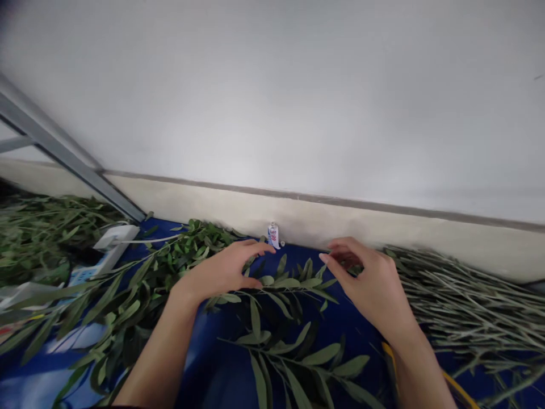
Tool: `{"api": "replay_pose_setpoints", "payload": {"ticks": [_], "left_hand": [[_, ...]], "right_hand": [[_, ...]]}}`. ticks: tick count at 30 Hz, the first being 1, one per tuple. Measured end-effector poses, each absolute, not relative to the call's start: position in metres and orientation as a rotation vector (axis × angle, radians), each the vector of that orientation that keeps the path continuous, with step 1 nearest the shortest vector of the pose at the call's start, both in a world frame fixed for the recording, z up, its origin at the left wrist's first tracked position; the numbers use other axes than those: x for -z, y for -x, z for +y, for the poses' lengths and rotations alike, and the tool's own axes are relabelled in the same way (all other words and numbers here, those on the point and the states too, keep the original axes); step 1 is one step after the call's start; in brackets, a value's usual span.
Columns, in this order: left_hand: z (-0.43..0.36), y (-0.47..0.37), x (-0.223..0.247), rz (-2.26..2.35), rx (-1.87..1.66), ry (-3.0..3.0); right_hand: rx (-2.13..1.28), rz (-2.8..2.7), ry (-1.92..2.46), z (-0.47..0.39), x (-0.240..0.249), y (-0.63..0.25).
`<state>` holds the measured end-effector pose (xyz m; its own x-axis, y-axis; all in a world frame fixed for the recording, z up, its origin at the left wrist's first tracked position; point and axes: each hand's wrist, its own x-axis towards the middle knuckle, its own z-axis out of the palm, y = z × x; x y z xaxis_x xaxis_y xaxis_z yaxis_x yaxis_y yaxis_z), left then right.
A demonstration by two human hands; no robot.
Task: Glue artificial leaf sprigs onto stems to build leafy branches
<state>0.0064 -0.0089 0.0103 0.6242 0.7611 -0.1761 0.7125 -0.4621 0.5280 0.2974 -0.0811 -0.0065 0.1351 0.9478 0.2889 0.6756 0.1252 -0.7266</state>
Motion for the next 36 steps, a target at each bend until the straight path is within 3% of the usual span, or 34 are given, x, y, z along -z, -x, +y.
{"api": "replay_pose_setpoints", "payload": {"ticks": [4, 10, 17, 25, 36], "left_hand": [[-0.003, 0.033, -0.024, 1.239, -0.31, -2.206], [0.004, 0.075, -0.022, 1.38, -0.153, -1.986], [0.002, 0.1, -0.022, 1.433, -0.238, -1.925], [0.004, 0.115, -0.012, 1.505, -0.368, -1.914], [0.011, 0.11, -0.006, 1.496, -0.371, -1.928]], "right_hand": [[-0.408, -1.632, 1.521, -0.077, -0.006, -0.266], [-0.544, -1.877, 1.376, -0.05, -0.034, -0.22], [-0.329, -1.864, 1.892, -0.013, -0.005, -0.201], [-0.224, -1.885, 2.191, 0.005, 0.031, -0.179], [-0.252, -1.904, 2.326, 0.005, 0.01, -0.181]]}}
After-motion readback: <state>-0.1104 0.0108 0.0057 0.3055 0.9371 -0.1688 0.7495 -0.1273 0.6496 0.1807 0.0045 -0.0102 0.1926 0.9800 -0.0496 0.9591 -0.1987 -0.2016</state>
